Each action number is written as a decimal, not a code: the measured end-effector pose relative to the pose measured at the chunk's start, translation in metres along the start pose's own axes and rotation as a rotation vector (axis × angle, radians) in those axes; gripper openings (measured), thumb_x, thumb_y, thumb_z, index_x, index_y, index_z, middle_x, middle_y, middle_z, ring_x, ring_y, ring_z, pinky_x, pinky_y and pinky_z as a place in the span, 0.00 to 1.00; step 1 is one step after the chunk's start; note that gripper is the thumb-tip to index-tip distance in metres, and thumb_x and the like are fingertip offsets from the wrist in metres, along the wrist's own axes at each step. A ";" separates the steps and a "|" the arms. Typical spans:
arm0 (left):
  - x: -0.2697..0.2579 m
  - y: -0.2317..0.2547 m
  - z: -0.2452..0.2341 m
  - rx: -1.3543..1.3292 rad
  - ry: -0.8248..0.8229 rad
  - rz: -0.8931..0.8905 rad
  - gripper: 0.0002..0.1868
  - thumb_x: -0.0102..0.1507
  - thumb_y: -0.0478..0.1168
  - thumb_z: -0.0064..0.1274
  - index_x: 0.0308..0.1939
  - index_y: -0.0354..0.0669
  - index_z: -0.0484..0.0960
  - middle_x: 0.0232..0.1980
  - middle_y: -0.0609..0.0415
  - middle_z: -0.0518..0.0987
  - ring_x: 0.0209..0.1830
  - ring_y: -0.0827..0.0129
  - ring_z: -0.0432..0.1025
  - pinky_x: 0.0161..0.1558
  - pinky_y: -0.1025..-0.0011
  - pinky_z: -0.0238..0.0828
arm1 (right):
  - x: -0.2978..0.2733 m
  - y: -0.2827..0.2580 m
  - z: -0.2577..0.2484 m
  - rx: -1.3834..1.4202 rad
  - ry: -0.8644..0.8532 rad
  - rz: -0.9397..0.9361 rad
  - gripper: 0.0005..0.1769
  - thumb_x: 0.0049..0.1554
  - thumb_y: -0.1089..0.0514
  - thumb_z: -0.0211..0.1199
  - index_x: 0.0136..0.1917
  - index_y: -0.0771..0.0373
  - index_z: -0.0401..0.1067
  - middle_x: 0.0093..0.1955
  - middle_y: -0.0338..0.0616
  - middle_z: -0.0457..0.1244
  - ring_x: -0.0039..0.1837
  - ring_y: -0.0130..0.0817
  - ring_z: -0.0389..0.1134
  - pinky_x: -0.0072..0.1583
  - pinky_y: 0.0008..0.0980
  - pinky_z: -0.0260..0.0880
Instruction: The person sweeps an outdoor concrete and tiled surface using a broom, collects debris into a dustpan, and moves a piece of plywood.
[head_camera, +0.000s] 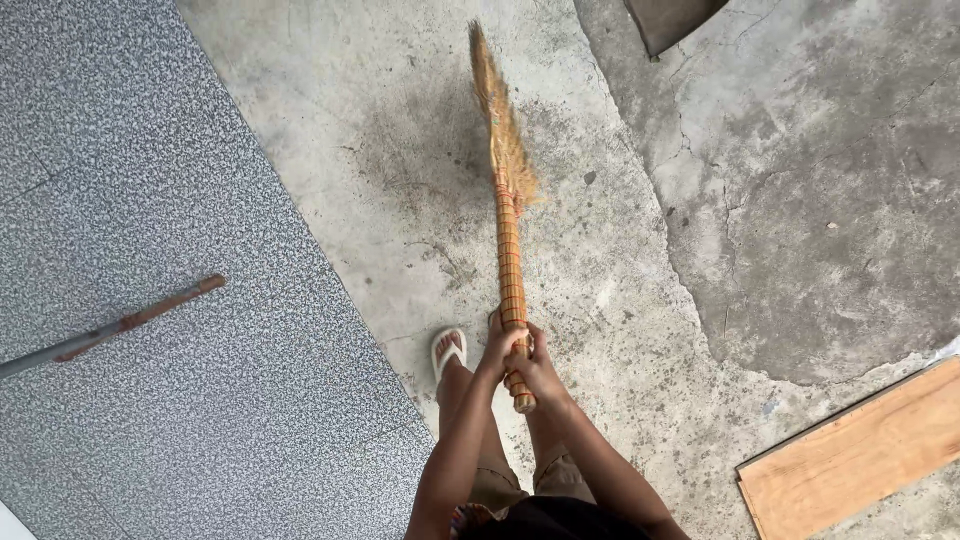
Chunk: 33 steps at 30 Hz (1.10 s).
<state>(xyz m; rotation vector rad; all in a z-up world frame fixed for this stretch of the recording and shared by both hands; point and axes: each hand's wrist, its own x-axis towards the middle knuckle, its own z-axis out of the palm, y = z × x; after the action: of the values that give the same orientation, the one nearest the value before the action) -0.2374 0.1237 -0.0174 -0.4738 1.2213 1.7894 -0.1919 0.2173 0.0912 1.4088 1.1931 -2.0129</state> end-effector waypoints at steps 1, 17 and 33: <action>-0.010 0.017 -0.006 -0.014 0.024 0.048 0.42 0.54 0.34 0.57 0.72 0.38 0.59 0.54 0.48 0.70 0.50 0.65 0.70 0.49 0.67 0.75 | -0.007 -0.006 0.015 0.043 -0.078 0.001 0.51 0.51 0.69 0.58 0.79 0.49 0.35 0.39 0.56 0.63 0.31 0.43 0.68 0.30 0.38 0.72; 0.029 0.279 -0.277 0.090 0.793 0.049 0.40 0.55 0.34 0.55 0.70 0.34 0.55 0.58 0.41 0.70 0.51 0.58 0.72 0.48 0.63 0.74 | 0.169 -0.082 0.342 0.108 -0.772 0.468 0.36 0.51 0.63 0.61 0.71 0.53 0.57 0.38 0.45 0.62 0.28 0.32 0.65 0.30 0.29 0.70; 0.119 0.348 -0.106 0.346 -0.170 -0.085 0.46 0.51 0.36 0.54 0.73 0.30 0.54 0.45 0.45 0.75 0.43 0.60 0.75 0.46 0.64 0.78 | 0.088 -0.211 0.284 0.516 0.027 0.115 0.50 0.51 0.67 0.52 0.77 0.32 0.35 0.35 0.51 0.61 0.28 0.40 0.64 0.29 0.37 0.68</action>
<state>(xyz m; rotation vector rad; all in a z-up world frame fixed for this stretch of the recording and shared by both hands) -0.6069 0.0439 0.0391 -0.1683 1.3348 1.4750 -0.5379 0.1122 0.1339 1.6916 0.5979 -2.3228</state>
